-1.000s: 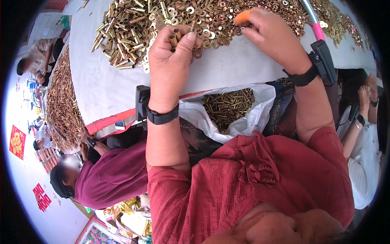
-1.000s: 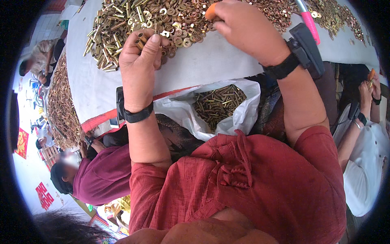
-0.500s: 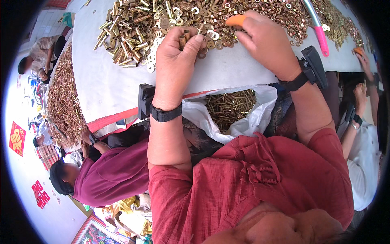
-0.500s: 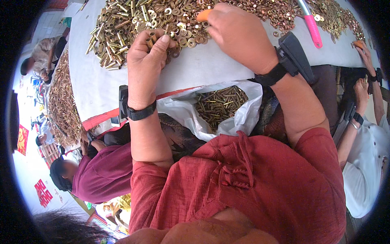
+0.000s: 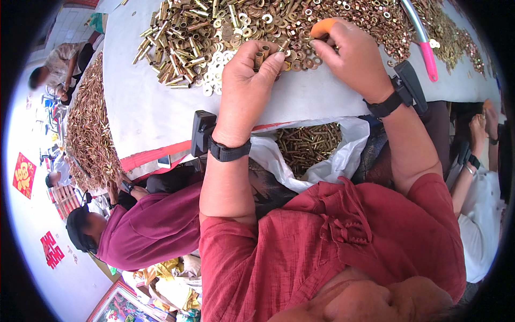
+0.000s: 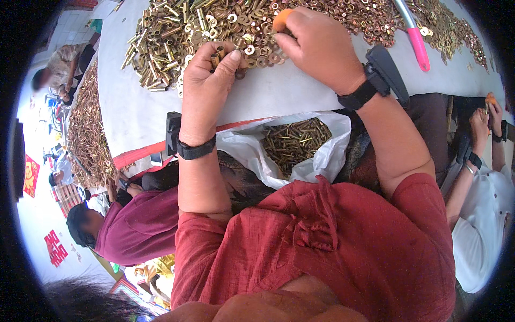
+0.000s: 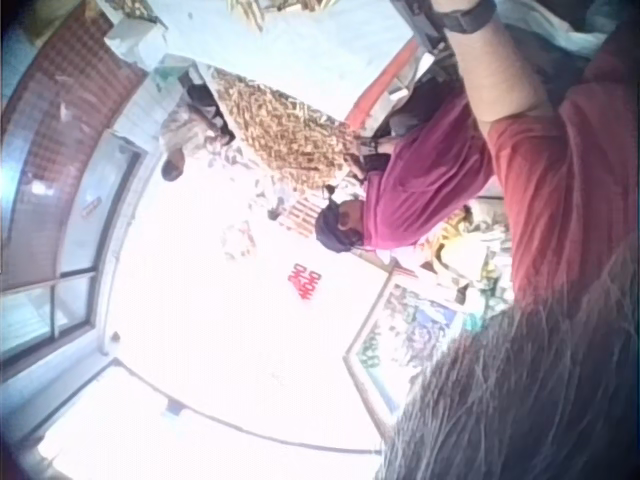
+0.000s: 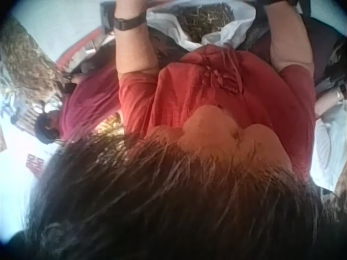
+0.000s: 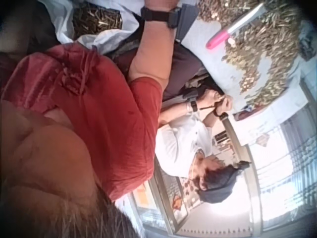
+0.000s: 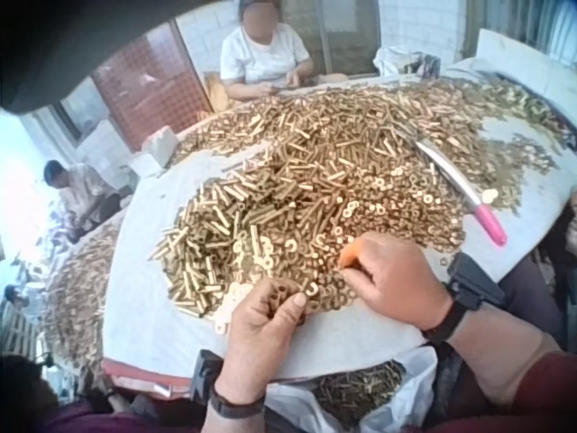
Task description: Assembling metal washers onto small metal spacers or tubes.
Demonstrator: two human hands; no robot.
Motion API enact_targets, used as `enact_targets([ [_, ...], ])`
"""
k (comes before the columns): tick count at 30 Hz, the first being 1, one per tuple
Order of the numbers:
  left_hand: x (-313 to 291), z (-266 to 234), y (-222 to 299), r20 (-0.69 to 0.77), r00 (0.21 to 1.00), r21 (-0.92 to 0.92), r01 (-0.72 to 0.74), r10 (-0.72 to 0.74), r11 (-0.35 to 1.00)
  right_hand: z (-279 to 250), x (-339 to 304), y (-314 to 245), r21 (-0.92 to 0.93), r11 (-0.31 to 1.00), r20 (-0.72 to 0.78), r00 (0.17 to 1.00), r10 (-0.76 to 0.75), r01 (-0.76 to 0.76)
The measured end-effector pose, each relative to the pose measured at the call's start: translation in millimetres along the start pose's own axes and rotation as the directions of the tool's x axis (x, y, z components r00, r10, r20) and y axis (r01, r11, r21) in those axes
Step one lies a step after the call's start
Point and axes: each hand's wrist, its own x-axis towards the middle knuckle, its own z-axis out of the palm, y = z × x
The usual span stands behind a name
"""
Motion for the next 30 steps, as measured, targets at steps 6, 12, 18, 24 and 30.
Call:
enact_targets([
  [6, -1.7, -1.5, 1.8, 0.009, 1.000, 0.052, -0.025, 0.024, 0.998, -4.7, 5.3, -1.2, 0.160, 0.975, 0.028, 0.988, 0.151, -0.153],
  [12, -1.5, -3.5, 1.4, 0.003, 0.999, 0.065, -0.035, 0.035, 0.997, -9.6, 8.7, -8.9, 0.106, 0.988, 0.065, 0.992, 0.110, -0.116],
  [18, 0.5, -5.9, 3.0, -0.014, 1.000, 0.041, 0.021, -0.021, 0.999, -5.0, 2.2, -2.3, -0.073, 0.989, 0.084, 0.989, -0.123, 0.129],
  [24, -1.1, -6.3, 4.4, -0.017, 1.000, 0.042, 0.027, -0.026, 0.999, -9.9, -1.2, -5.8, -0.104, 0.991, 0.145, 0.987, -0.073, 0.089],
  [30, 0.2, -2.5, -1.4, 0.015, 1.000, 0.092, -0.024, 0.022, 0.995, 3.4, -2.9, -8.4, -0.096, 0.980, 0.039, 0.984, -0.173, 0.176],
])
